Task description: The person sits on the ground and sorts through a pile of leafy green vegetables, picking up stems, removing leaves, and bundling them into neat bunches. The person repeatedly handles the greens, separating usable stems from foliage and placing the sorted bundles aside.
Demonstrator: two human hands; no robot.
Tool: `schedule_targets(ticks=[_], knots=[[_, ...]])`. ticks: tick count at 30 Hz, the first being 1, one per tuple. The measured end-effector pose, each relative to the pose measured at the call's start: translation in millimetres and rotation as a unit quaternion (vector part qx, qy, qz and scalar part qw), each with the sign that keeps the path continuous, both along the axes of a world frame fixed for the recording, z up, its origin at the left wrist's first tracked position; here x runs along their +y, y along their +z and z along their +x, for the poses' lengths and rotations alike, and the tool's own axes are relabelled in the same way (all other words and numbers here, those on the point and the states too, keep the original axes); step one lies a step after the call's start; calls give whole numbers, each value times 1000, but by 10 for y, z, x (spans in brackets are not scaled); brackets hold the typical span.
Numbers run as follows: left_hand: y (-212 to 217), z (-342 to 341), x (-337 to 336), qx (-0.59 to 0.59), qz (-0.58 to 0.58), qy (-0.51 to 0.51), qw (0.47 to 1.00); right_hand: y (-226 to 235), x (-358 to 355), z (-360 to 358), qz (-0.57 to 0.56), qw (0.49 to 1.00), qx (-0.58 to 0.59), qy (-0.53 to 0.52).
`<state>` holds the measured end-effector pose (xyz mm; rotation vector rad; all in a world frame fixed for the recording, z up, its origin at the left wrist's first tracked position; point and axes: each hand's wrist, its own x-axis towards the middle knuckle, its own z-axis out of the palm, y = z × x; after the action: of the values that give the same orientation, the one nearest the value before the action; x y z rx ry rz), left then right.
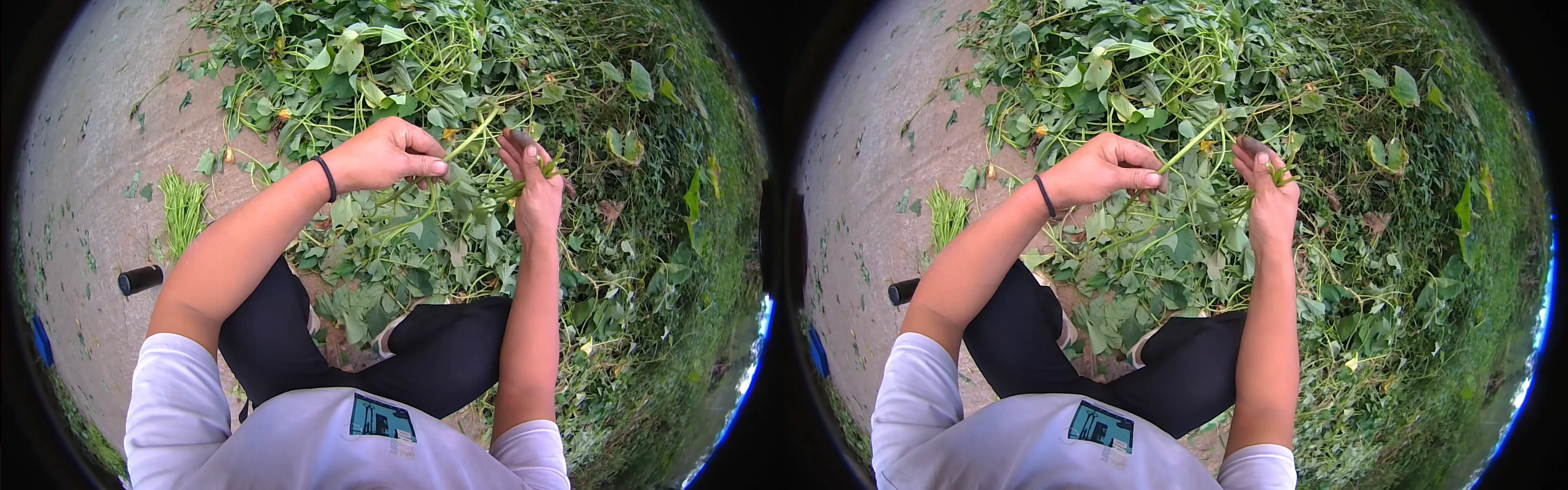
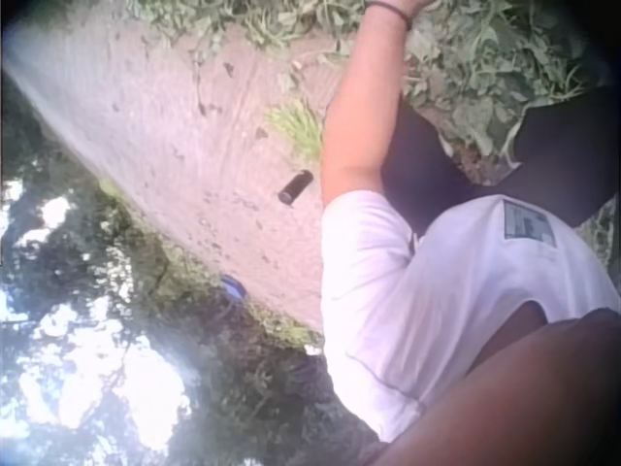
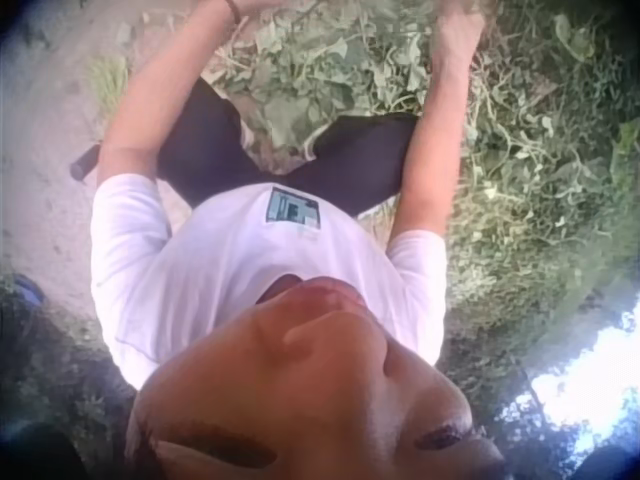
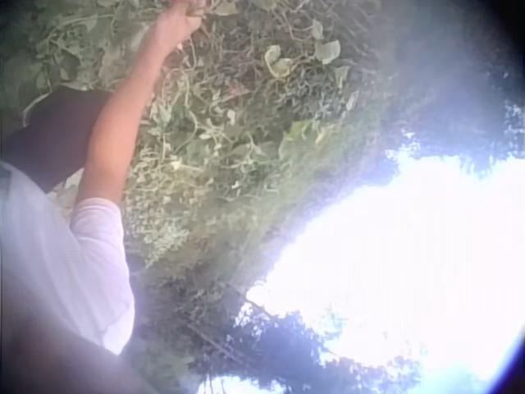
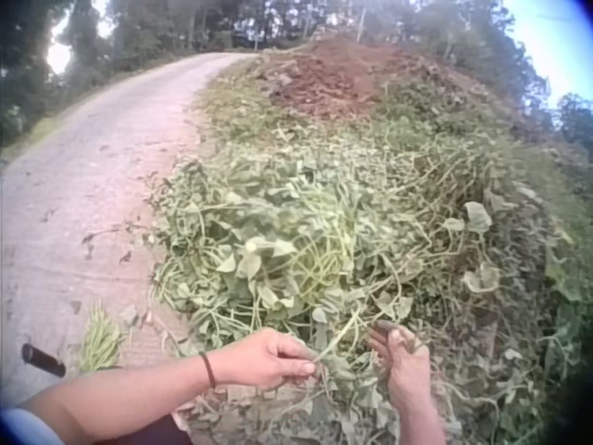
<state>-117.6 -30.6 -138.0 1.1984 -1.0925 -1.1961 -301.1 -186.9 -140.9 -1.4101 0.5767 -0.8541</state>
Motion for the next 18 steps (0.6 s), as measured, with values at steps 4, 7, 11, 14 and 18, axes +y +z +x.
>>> schedule_targets(ticks=[4,7,11,14,18], knots=[[74,19,27,-18,-21,-42,999,-46,98,180,-69,994,69,50],[107,17,30,-11,-8,-50,999,-133,51,234,-65,997,20,-22],[128,57,57,38,-15,-46,998,-53,83,282,-61,993,55,-79],[124,55,53,55,-22,-58,997,-125,52,291,-365,914,151,-90],[130,35,49,57,-27,-69,996,-60,44,320,-425,883,165,-112]])
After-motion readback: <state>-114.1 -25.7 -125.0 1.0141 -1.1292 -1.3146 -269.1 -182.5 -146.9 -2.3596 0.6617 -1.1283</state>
